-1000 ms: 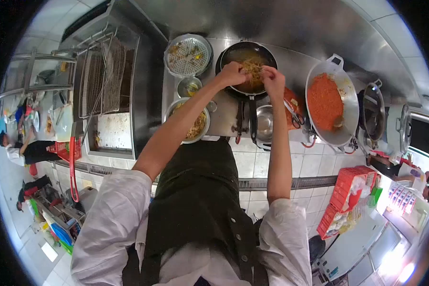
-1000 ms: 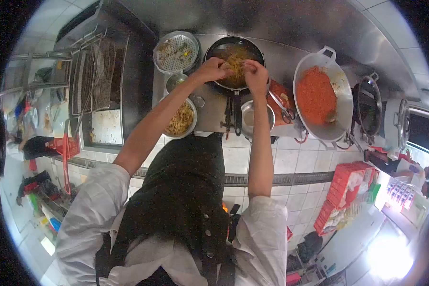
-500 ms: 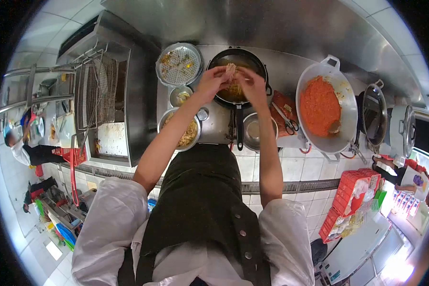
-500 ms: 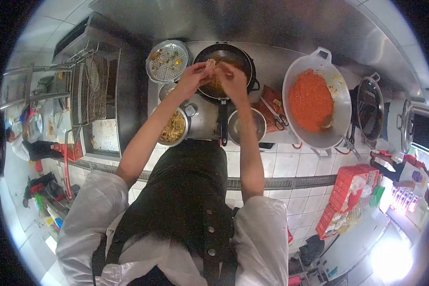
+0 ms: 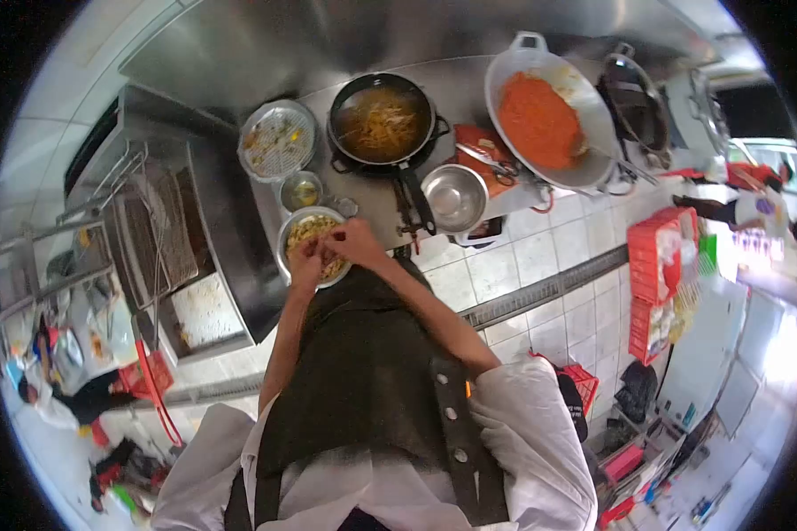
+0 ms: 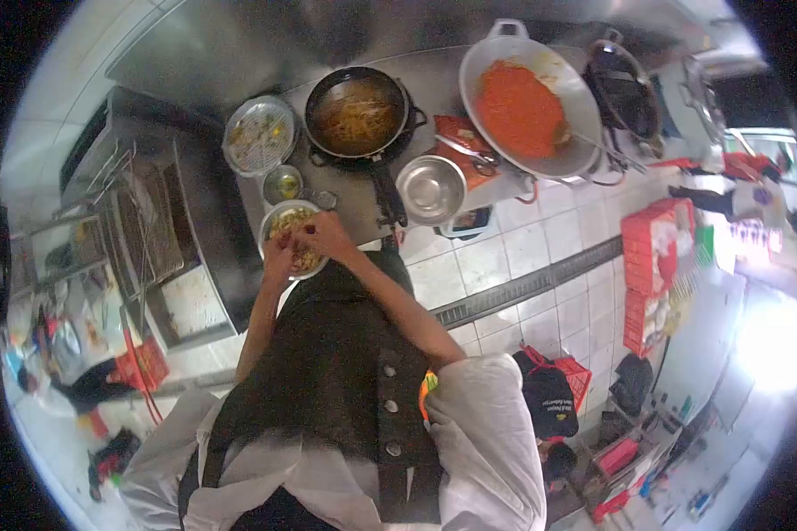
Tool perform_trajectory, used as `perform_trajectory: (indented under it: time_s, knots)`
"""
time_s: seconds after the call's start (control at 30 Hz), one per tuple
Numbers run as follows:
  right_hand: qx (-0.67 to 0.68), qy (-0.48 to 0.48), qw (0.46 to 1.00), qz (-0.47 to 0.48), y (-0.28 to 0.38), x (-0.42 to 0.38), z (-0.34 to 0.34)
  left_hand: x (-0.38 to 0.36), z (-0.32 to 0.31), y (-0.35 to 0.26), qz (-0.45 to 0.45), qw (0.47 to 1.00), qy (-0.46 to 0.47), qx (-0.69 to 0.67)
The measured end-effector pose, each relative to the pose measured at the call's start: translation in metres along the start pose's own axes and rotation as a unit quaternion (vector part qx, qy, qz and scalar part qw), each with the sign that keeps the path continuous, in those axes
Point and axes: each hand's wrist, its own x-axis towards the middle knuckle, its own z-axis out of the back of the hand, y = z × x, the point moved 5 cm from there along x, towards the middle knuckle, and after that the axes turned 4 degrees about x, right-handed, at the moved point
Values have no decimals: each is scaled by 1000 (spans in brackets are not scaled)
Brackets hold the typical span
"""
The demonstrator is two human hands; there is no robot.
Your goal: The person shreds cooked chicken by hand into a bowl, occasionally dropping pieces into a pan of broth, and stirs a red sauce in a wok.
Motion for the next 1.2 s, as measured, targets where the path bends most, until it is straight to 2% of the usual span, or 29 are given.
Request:
perform_trajectory:
  time_s: [0.1,0.13,0.17,0.23,0.27,0.37,0.4,0.5,0.53,0.63,0.7,0.73,0.83,0.93,1.03,1.07,1.17,1.2]
  knots:
    - [56,-74,995,-43,-5,-8,-18,7,22,21,-30,994,55,-85]
    - [113,-65,986,-105,-13,-12,-24,2,22,19,-8,985,73,-156]
    - [217,-102,961,-135,-19,-17,-27,2,29,23,-15,979,72,-192]
    - [422,-169,872,-181,-16,-22,-29,4,44,19,-31,963,72,-258]
    - [421,-182,877,-144,-10,-29,-25,3,54,21,-30,976,34,-213]
    - [170,-193,966,-10,2,-37,-37,4,59,31,-89,988,39,-123]
    - [248,-140,954,-92,1,-41,-52,-1,60,28,-95,991,33,-83]
    - [517,-71,852,-49,7,-49,-82,-18,65,20,-129,990,13,55]
    - [569,-50,813,-109,8,-59,-87,-25,66,18,-121,991,31,41]
    - [458,-121,880,-27,18,-71,-90,-36,66,25,-102,991,85,6]
    - [415,-133,900,-31,25,-78,-93,-34,63,29,-117,985,123,-16]
    - [371,-133,919,-30,33,-77,-90,-33,63,29,-157,978,135,5]
    - [301,-131,944,-27,40,-67,-90,-17,74,41,-127,984,119,40]
    - [307,-115,943,-47,46,-61,-96,-37,70,35,-52,971,152,-179]
    - [415,-101,903,-51,74,-64,-81,-38,71,30,-81,922,243,-290]
    - [445,-92,889,-63,73,-59,-82,-37,72,32,-67,921,242,-299]
    - [585,-69,803,-88,71,-46,-79,-37,68,24,-49,925,143,-348]
    - [601,-54,794,-75,74,-42,-71,-37,60,11,-58,905,179,-380]
